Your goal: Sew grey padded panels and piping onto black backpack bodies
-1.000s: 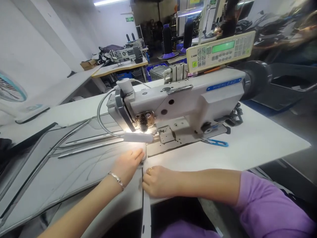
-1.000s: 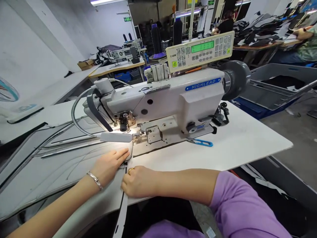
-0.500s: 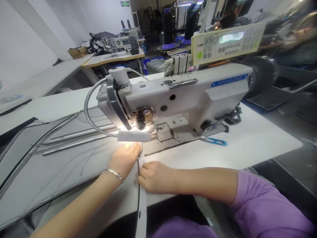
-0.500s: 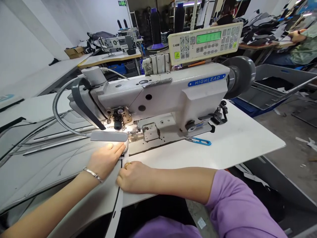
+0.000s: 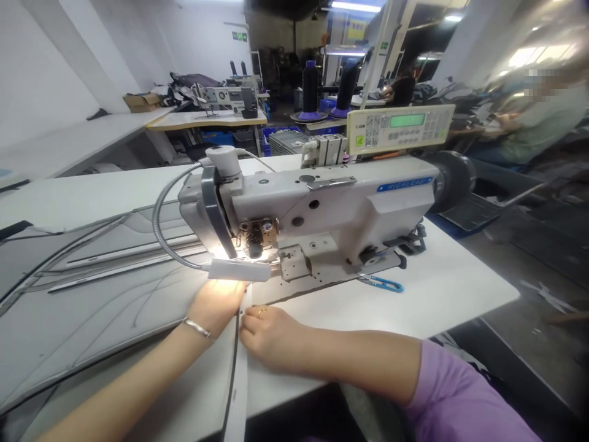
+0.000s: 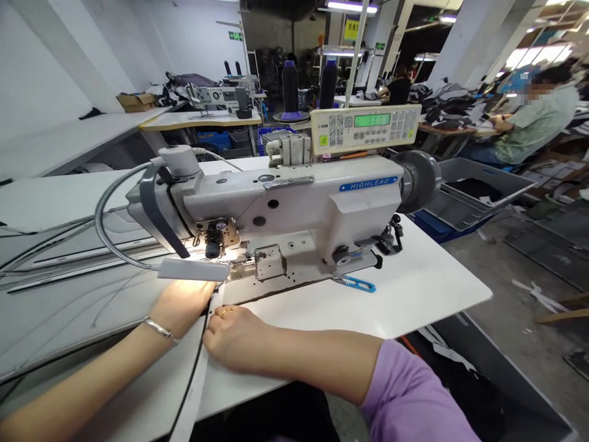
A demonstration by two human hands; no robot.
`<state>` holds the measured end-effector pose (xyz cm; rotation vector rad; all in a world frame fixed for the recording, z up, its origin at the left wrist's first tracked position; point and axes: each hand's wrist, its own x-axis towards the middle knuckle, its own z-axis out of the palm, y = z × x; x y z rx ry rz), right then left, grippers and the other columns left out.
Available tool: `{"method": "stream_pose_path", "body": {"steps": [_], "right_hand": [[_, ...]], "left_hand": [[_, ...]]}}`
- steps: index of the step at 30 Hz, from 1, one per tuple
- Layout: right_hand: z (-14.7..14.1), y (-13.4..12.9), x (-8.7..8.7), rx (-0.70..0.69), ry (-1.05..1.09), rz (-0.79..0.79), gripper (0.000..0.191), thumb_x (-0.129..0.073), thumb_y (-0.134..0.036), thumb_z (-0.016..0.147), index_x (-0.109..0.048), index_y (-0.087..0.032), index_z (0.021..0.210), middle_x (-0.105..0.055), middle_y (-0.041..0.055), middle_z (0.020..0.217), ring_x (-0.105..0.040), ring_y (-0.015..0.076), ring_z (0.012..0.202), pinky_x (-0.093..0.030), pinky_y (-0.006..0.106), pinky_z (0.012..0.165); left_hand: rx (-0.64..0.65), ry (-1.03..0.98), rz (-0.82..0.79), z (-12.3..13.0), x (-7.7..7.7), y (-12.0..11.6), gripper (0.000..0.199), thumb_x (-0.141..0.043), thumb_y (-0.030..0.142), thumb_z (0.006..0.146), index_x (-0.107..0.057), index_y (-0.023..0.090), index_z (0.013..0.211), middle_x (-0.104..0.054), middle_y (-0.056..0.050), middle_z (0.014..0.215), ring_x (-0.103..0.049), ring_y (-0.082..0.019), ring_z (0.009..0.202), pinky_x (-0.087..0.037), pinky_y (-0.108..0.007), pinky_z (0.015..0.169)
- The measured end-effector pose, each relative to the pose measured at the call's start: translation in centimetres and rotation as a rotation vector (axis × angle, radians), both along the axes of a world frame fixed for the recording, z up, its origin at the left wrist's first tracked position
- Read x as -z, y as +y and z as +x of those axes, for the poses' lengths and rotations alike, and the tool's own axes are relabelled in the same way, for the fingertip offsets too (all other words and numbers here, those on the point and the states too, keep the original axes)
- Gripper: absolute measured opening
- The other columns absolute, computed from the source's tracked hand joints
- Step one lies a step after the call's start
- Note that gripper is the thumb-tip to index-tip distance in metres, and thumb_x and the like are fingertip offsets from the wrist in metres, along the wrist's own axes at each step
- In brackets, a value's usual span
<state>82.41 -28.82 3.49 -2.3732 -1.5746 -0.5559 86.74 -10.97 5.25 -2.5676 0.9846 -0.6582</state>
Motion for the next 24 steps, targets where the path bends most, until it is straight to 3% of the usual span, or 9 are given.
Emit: {"method": "stream_pose_path", "body": {"steps": [5, 7, 10, 11, 13, 16, 20, 24], "right_hand": [[0.7, 0.1, 0.3, -0.004, 0.157, 0.100, 0.006, -0.050, -0.009, 0.068, -0.052, -0.015, 0.068, -0.051, 0.0059, 0.072, -0.043, 0.0160, 0.071, -0.043, 0.028, 0.073], [0.8, 0.2, 0.3, 0.024, 0.220, 0.154, 0.008, -0.048, -0.008, 0.067, -0.051, -0.016, 0.067, -0.051, 0.0054, 0.071, -0.042, 0.0160, 0.070, -0.042, 0.028, 0.072], [0.8, 0.3, 0.1, 0.081, 0.294, 0.225, 0.010, -0.046, -0.009, 0.073, -0.052, -0.016, 0.071, -0.052, 0.0053, 0.075, -0.043, 0.0161, 0.073, -0.041, 0.028, 0.069], [0.7, 0.4, 0.0, 0.096, 0.310, 0.236, 0.010, -0.045, -0.009, 0.076, -0.052, -0.016, 0.072, -0.052, 0.0052, 0.076, -0.044, 0.0158, 0.073, -0.040, 0.027, 0.068], [0.6, 0.4, -0.1, 0.118, 0.326, 0.245, 0.012, -0.044, -0.010, 0.080, -0.052, -0.016, 0.074, -0.053, 0.0049, 0.077, -0.043, 0.0153, 0.073, -0.038, 0.027, 0.067], [0.5, 0.4, -0.1, 0.127, 0.325, 0.249, 0.013, -0.043, -0.011, 0.083, -0.053, -0.016, 0.075, -0.053, 0.0048, 0.078, -0.043, 0.0152, 0.074, -0.037, 0.027, 0.067], [0.6, 0.4, 0.0, 0.122, 0.346, 0.273, 0.014, -0.044, -0.009, 0.082, -0.056, -0.016, 0.079, -0.055, 0.0049, 0.080, -0.046, 0.0157, 0.077, -0.038, 0.027, 0.068], [0.5, 0.2, -0.3, 0.119, 0.405, 0.299, 0.016, -0.044, -0.008, 0.083, -0.058, -0.016, 0.082, -0.057, 0.0047, 0.082, -0.049, 0.0159, 0.080, -0.041, 0.027, 0.071]], "left_hand": [[-0.094, 0.072, -0.051, 0.4, 0.2, -1.0, 0.024, -0.041, 0.006, 0.084, -0.064, 0.013, 0.086, -0.065, -0.010, 0.074, -0.060, -0.022, 0.069, -0.044, -0.034, 0.063], [-0.117, 0.167, -0.109, 0.2, -0.7, -1.2, 0.026, -0.041, 0.008, 0.084, -0.064, 0.012, 0.095, -0.067, -0.012, 0.083, -0.061, -0.024, 0.079, -0.046, -0.035, 0.069], [-0.102, 0.321, -0.182, 0.1, -3.5, 0.2, 0.029, -0.046, 0.015, 0.083, -0.063, 0.019, 0.107, -0.068, -0.008, 0.099, -0.059, -0.023, 0.092, -0.046, -0.035, 0.078], [-0.142, 0.359, -0.209, 0.2, -4.6, 1.3, 0.029, -0.047, 0.019, 0.084, -0.063, 0.022, 0.108, -0.067, -0.006, 0.102, -0.058, -0.022, 0.095, -0.046, -0.035, 0.082], [-0.341, 0.402, -0.267, 0.7, -6.3, 4.1, 0.029, -0.048, 0.029, 0.084, -0.063, 0.021, 0.108, -0.065, -0.008, 0.106, -0.057, -0.023, 0.097, -0.044, -0.037, 0.088], [-0.633, 0.445, -0.337, 1.8, -7.2, 7.9, 0.034, -0.057, 0.039, 0.077, -0.065, 0.013, 0.097, -0.063, -0.015, 0.104, -0.058, -0.028, 0.093, -0.045, -0.040, 0.083], [-0.619, 0.485, -0.371, 2.5, -6.9, 8.7, 0.019, -0.051, 0.025, 0.081, -0.062, 0.015, 0.071, -0.064, -0.013, 0.092, -0.060, -0.023, 0.085, -0.045, -0.034, 0.078], [-0.591, 0.502, -0.439, -0.2, -7.8, 7.7, 0.020, -0.040, 0.019, 0.087, -0.059, 0.015, 0.081, -0.066, -0.007, 0.080, -0.060, -0.017, 0.074, -0.046, -0.029, 0.069]]}}
